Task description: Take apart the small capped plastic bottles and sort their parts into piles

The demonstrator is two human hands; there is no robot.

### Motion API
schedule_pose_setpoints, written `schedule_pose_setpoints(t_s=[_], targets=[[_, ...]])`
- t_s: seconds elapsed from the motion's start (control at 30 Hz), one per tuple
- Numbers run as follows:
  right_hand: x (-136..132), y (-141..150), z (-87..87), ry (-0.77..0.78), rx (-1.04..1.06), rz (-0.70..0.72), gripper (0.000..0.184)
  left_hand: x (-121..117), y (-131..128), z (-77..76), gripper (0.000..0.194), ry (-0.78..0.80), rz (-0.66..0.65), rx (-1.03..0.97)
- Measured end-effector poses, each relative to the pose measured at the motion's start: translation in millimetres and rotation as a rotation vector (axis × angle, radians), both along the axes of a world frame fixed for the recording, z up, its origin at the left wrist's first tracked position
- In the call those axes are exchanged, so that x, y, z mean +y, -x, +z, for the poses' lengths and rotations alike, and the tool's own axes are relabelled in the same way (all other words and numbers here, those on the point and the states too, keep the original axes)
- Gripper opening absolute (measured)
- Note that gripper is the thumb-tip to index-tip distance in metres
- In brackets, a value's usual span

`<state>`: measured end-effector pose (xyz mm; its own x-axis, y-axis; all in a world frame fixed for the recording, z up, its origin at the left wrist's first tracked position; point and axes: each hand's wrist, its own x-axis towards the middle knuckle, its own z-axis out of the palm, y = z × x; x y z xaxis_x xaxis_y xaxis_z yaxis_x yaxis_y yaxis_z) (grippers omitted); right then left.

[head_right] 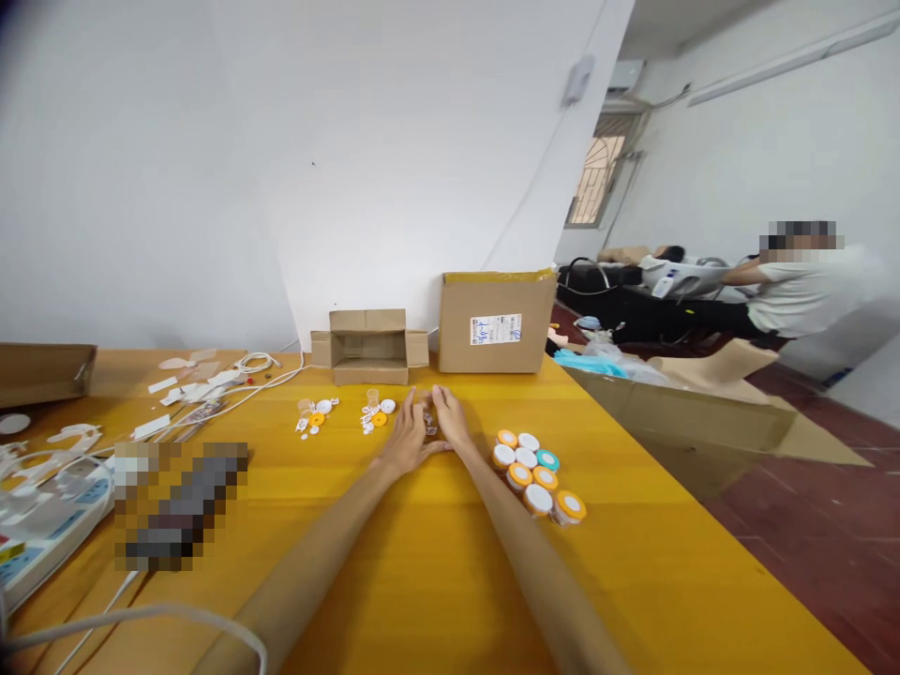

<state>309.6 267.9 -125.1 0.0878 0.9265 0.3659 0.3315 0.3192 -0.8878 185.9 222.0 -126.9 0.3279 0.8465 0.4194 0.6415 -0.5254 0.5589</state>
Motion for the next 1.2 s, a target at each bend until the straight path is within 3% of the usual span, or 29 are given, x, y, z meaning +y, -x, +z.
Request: schedule_pose_setpoints(t_s=[0.47, 0.83, 0.93, 1.07, 1.2], targets=[[-52.6, -21.1, 1.2, 0.034, -0.090, -0.044, 0.054, 21.1, -6.6, 7.0, 0.044, -0.025, 0.025, -0.015], [-102.0, -24.7, -20.4, -0.033, -0.399, -0.084, 0.060, 39.3, -6.7, 4.9, 0.017, -0.063, 0.011, -0.144], [-117.0, -27.6, -22.1, -0.040, -0.507, -0.071, 0.061, 40.5, -6.3, 7.6, 0.019, -0.059, 0.019, -0.145], [-132.1, -27.8, -18.3, -0.075, -0.607, -0.039, 0.057, 38.6, -4.9, 14.5, 0.038, -0.046, 0.010, -0.154], [-126.2, -20.5, -6.7, -0.017, -0.623, -0.051, 0.054, 36.1, -3.0, 21.3, 0.051, 0.019, -0.005, -0.220]])
